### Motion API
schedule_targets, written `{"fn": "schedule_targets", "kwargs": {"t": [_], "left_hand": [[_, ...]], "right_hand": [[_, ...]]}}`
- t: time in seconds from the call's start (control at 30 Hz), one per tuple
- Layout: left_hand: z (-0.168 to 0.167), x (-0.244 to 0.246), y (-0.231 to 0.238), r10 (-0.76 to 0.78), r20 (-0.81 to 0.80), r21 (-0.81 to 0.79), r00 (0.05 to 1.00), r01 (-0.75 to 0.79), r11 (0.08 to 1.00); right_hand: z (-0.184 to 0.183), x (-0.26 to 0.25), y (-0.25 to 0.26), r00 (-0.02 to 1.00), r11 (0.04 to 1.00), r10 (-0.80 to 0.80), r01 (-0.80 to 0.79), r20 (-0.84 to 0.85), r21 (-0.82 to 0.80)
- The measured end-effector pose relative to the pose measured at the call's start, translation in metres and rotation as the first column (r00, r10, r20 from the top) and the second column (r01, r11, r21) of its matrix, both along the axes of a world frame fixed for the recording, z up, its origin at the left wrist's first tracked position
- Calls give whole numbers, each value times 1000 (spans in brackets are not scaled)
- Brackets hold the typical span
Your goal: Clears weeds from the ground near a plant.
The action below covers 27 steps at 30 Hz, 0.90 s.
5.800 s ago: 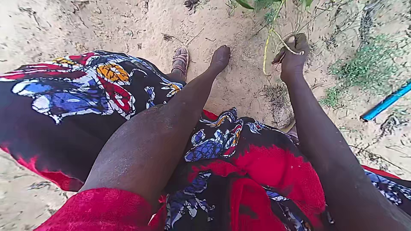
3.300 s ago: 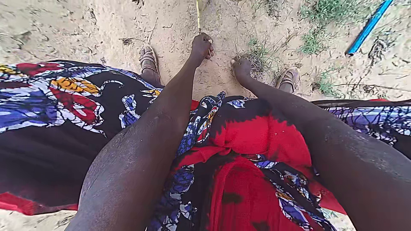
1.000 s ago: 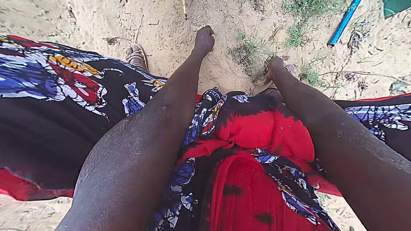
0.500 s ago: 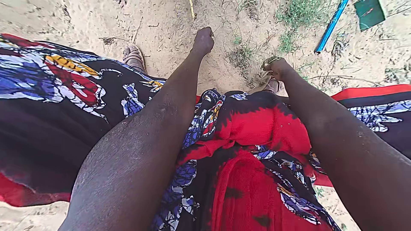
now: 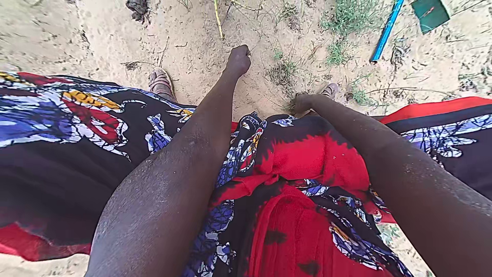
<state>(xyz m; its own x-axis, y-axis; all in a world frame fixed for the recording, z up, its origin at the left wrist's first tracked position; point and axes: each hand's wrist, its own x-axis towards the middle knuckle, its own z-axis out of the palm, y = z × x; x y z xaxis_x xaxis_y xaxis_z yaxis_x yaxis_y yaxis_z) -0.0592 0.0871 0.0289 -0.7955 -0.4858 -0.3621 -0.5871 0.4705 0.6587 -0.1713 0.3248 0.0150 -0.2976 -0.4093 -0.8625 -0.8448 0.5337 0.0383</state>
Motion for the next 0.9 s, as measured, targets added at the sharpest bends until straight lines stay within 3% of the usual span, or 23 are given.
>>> {"fn": "schedule_targets", "kwargs": {"t": [0.17,0.23,0.3,0.33,0.37,0.43,0.47,0.5,0.57,0.6,0.67,0.8,0.9], "left_hand": [[-1,2,-2,-4,7,0,1000,4,1000],[-5,4,-4,2,-3,-2,1000,-2,1000],[-8,7,-6,12,-10,2,1000,-12,1000],[-9,9,-6,21,-14,6,1000,-21,1000],[-10,10,-7,31,-17,9,999,-31,999],[-9,10,-9,47,-18,13,999,-47,999],[-9,10,-9,51,-19,13,999,-51,999],[-9,11,-9,55,-20,18,998,-54,998],[-12,11,-8,63,-30,30,998,-62,998],[-13,11,-8,65,-40,29,997,-64,998],[-15,13,-9,71,-48,23,996,-70,997],[-24,13,-10,101,-63,25,993,-99,995],[-21,9,-10,119,-50,39,992,-117,992]], "right_hand": [[-10,-15,-9,997,996,57,-53,-52,68],[-13,-27,-5,998,998,16,-20,-63,-67],[-12,-39,2,982,943,-188,185,16,-276],[-13,-45,5,921,831,-373,385,111,-402],[-17,-51,8,792,621,-561,596,242,-509],[-25,-62,6,431,63,-727,818,535,-572],[-27,-64,4,258,-185,-709,830,657,-526],[-28,-62,3,110,-365,-677,808,727,-463],[-30,-56,4,-140,-590,-628,728,765,-351],[-32,-52,5,-230,-647,-614,694,755,-315],[-33,-47,2,-324,-674,-625,683,710,-281],[3,-52,-12,-223,-551,-716,761,661,-341],[27,-74,-20,-174,-571,-677,737,715,-361]]}}
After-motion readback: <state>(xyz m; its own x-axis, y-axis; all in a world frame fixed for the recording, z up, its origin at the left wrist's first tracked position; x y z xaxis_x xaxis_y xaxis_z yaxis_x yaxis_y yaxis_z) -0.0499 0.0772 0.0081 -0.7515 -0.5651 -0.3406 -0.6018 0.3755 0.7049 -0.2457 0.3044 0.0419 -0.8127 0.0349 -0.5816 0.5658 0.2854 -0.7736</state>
